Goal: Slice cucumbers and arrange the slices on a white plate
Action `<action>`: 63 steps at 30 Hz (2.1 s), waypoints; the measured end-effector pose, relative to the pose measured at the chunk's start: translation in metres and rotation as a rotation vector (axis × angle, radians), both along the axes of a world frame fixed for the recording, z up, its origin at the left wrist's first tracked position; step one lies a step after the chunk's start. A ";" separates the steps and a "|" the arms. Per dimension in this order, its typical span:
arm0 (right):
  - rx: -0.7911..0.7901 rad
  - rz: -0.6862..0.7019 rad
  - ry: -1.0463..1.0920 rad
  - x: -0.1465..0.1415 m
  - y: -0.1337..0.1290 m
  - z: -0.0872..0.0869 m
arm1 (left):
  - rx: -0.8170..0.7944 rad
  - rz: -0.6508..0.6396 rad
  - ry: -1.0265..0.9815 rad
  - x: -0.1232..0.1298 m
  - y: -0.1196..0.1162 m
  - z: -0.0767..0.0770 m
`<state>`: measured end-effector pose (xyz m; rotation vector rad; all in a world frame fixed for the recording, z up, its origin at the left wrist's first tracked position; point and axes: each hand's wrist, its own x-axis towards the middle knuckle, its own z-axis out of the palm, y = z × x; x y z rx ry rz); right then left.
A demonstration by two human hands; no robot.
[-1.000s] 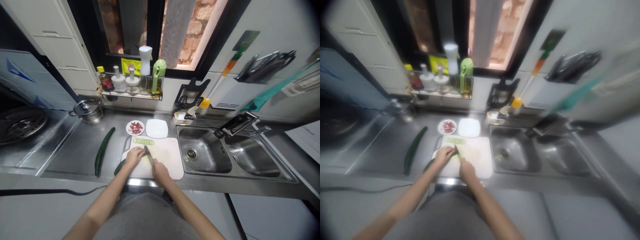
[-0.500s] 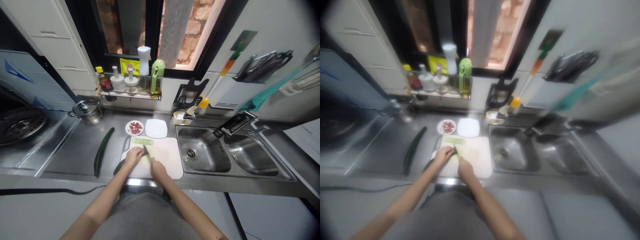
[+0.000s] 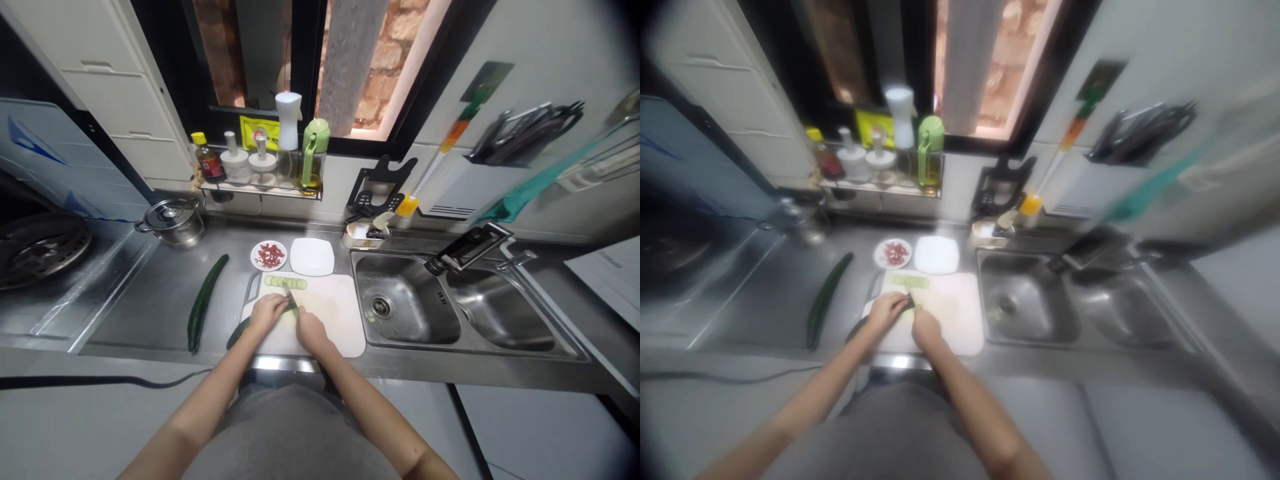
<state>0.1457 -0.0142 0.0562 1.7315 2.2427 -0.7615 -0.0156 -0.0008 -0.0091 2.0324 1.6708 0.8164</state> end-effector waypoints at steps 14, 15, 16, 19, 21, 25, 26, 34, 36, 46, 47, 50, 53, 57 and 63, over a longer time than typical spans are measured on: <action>0.013 0.013 0.015 -0.001 0.001 -0.005 | 0.001 -0.003 0.024 0.001 -0.002 0.003; -0.004 0.011 0.004 0.001 -0.003 -0.004 | -0.001 0.000 0.025 0.001 -0.002 0.003; -0.015 0.009 -0.004 0.004 -0.006 -0.004 | -0.004 0.004 0.026 0.001 -0.002 0.003; -0.017 0.008 -0.015 0.010 -0.016 -0.005 | -0.018 0.010 0.021 0.001 -0.001 0.004; -0.009 0.013 -0.014 0.013 -0.019 -0.006 | -0.025 0.011 0.015 0.001 -0.001 0.004; -0.016 0.018 -0.012 0.013 -0.018 -0.006 | -0.031 0.011 0.012 0.001 0.000 0.003; -0.020 0.016 -0.014 0.011 -0.017 -0.005 | -0.033 0.009 0.015 0.001 0.000 0.003; -0.036 0.007 -0.015 -0.002 0.000 0.001 | -0.017 0.008 0.017 0.002 0.000 0.001; -0.034 0.006 -0.013 -0.001 -0.001 0.001 | -0.017 0.012 0.011 0.002 0.000 0.002; -0.030 0.006 -0.026 0.011 -0.019 -0.006 | -0.029 0.015 0.006 0.001 0.000 0.005; -0.034 0.008 -0.025 0.010 -0.018 -0.006 | -0.028 0.015 0.006 0.001 -0.001 0.005; -0.036 0.007 -0.022 0.007 -0.014 -0.008 | -0.032 0.015 0.009 0.002 -0.001 0.005; -0.038 0.004 -0.021 0.003 -0.010 -0.008 | -0.035 0.016 0.016 0.001 0.000 0.004; -0.044 0.003 -0.028 -0.002 -0.004 -0.006 | -0.030 0.016 0.018 0.001 0.000 0.004; -0.042 0.008 -0.032 -0.002 -0.004 -0.002 | -0.026 0.019 0.015 0.001 0.000 0.003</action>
